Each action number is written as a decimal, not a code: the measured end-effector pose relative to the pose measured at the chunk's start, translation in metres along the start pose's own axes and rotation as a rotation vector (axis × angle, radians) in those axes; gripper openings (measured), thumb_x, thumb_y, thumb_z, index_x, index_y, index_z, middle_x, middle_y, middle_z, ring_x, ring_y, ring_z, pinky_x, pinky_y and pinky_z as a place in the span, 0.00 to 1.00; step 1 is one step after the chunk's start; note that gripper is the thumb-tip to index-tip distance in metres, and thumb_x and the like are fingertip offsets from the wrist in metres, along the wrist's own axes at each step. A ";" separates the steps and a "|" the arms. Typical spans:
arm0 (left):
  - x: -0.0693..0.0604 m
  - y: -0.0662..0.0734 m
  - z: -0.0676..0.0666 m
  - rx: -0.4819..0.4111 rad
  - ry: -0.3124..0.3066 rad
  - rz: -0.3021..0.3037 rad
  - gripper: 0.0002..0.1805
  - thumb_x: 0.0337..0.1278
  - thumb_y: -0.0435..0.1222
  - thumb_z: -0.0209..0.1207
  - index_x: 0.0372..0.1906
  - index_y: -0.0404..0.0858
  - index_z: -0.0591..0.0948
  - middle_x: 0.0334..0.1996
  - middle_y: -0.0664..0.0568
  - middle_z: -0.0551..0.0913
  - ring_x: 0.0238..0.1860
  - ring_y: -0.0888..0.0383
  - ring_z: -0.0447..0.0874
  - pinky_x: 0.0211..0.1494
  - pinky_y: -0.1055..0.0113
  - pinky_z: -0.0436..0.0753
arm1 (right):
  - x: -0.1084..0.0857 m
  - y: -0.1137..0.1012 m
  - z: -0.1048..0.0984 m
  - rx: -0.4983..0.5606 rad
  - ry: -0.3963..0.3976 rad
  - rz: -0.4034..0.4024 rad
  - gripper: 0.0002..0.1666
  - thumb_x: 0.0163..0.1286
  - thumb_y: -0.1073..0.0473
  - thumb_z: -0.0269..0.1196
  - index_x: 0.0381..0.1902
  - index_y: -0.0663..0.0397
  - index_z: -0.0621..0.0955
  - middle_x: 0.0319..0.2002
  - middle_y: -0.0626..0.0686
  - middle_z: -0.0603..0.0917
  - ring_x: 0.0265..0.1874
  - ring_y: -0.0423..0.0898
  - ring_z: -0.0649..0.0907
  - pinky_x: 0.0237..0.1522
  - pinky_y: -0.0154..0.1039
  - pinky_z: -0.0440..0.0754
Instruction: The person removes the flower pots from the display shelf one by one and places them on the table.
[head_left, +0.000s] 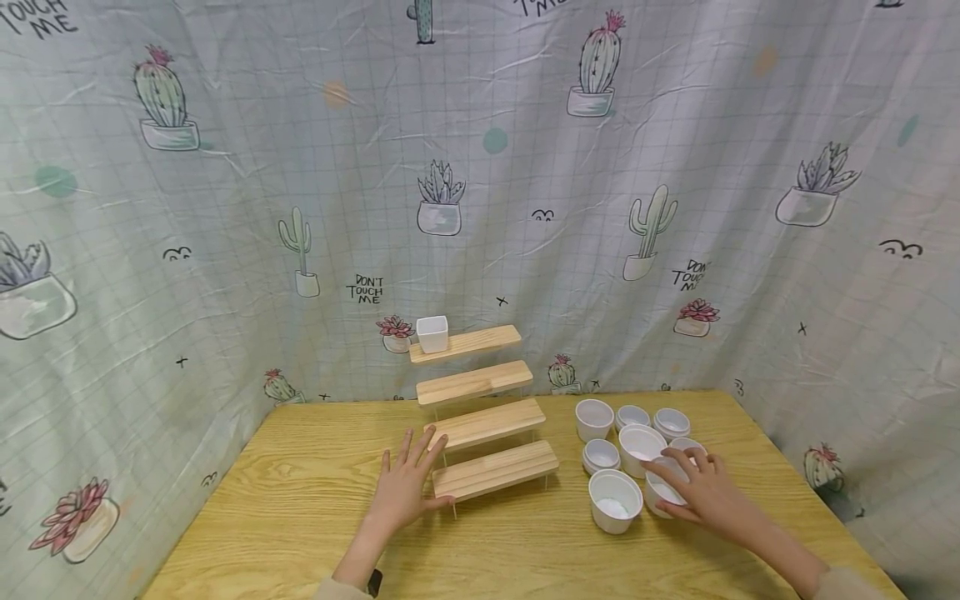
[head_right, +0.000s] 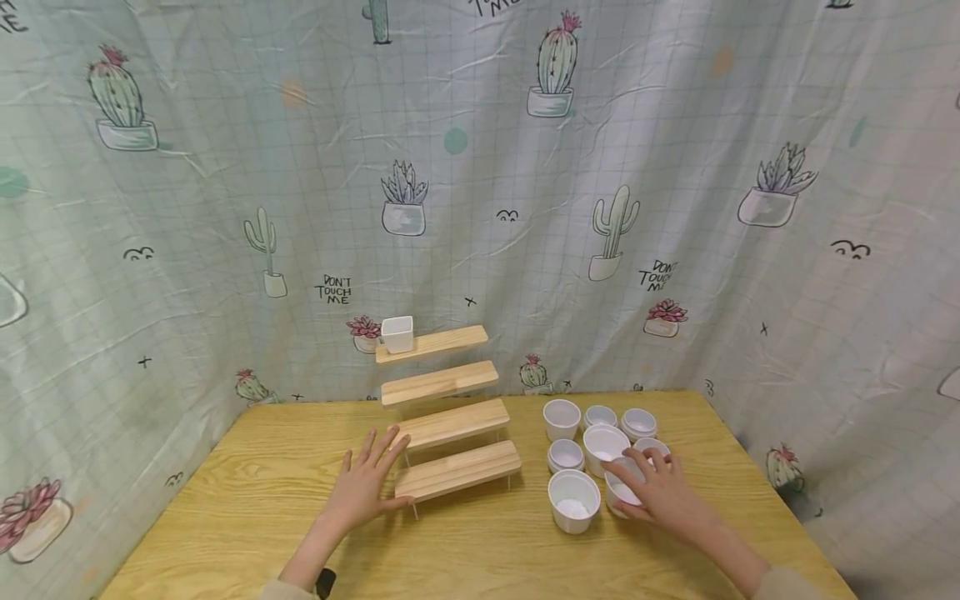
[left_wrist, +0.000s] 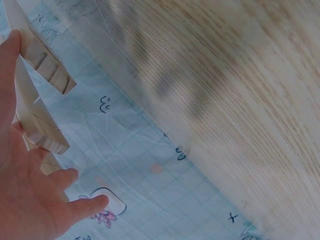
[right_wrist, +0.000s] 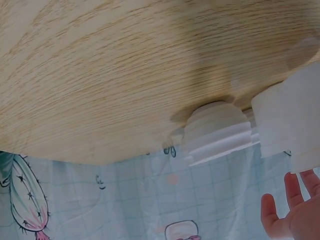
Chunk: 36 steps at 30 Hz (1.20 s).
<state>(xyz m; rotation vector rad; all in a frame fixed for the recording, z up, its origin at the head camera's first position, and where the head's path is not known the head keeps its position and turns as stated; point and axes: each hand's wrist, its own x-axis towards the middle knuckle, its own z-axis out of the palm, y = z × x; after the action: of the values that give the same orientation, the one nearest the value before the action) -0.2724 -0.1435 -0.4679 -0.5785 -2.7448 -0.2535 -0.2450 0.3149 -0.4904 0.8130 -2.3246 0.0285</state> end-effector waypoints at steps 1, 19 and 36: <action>0.000 0.000 0.000 0.001 0.000 0.000 0.50 0.32 0.61 0.62 0.67 0.49 0.59 0.69 0.51 0.54 0.69 0.40 0.47 0.59 0.31 0.56 | 0.000 0.000 0.001 -0.001 0.003 -0.004 0.33 0.46 0.42 0.66 0.52 0.40 0.75 0.45 0.54 0.74 0.43 0.51 0.70 0.36 0.49 0.66; 0.000 -0.001 0.001 0.002 0.000 -0.005 0.50 0.33 0.61 0.62 0.67 0.49 0.59 0.69 0.51 0.54 0.69 0.40 0.46 0.59 0.31 0.55 | -0.003 -0.003 0.013 -0.021 0.029 -0.024 0.30 0.56 0.33 0.53 0.52 0.40 0.75 0.44 0.56 0.75 0.39 0.52 0.72 0.33 0.54 0.69; 0.000 -0.002 0.002 0.006 -0.002 0.004 0.50 0.33 0.62 0.61 0.67 0.49 0.58 0.69 0.50 0.54 0.69 0.40 0.47 0.59 0.31 0.56 | -0.009 -0.003 0.014 -0.022 0.022 -0.006 0.30 0.53 0.35 0.58 0.52 0.39 0.75 0.49 0.57 0.73 0.41 0.51 0.72 0.34 0.46 0.64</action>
<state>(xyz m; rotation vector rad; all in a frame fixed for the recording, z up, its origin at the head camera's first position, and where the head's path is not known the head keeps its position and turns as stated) -0.2741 -0.1442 -0.4701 -0.5834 -2.7450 -0.2437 -0.2461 0.3148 -0.5071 0.8048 -2.2980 0.0096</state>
